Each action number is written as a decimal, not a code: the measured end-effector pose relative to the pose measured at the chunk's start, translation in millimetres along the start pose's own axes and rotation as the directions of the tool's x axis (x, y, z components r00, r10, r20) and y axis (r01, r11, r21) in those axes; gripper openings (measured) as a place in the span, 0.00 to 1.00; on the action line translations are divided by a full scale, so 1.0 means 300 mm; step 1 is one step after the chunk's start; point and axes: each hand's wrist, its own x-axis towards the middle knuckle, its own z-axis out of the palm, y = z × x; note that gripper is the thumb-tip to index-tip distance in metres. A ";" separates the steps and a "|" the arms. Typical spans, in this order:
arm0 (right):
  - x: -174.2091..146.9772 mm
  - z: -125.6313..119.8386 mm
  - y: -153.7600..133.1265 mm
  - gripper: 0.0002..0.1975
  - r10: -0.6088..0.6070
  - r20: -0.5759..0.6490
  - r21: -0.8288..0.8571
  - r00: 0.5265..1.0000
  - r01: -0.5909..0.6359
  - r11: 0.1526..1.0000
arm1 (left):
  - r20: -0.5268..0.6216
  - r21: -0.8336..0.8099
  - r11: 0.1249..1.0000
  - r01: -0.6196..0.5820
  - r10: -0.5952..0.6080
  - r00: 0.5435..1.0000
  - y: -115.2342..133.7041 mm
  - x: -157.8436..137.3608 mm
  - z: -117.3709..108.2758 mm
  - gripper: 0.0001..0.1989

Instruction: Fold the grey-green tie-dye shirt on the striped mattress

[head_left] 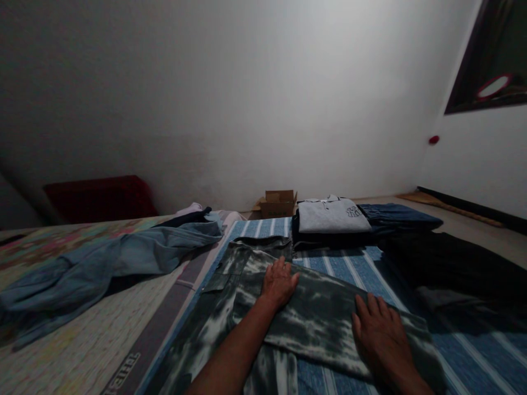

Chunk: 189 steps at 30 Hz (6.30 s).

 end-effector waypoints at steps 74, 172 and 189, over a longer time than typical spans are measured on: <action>0.020 -0.053 -0.004 0.24 0.051 0.111 0.092 0.992 -0.061 0.994 | 0.156 0.014 0.990 -0.139 0.135 0.978 0.060 -0.064 -0.030 0.32; 0.030 -0.061 -0.001 0.24 0.067 0.141 0.083 0.988 -0.079 0.993 | 0.185 -0.064 0.979 -0.192 0.201 0.962 0.128 -0.101 -0.015 0.34; 0.029 -0.050 0.002 0.24 0.059 0.137 0.067 0.989 -0.069 0.995 | 0.272 -0.177 0.970 -0.164 0.208 0.939 0.293 -0.030 0.038 0.39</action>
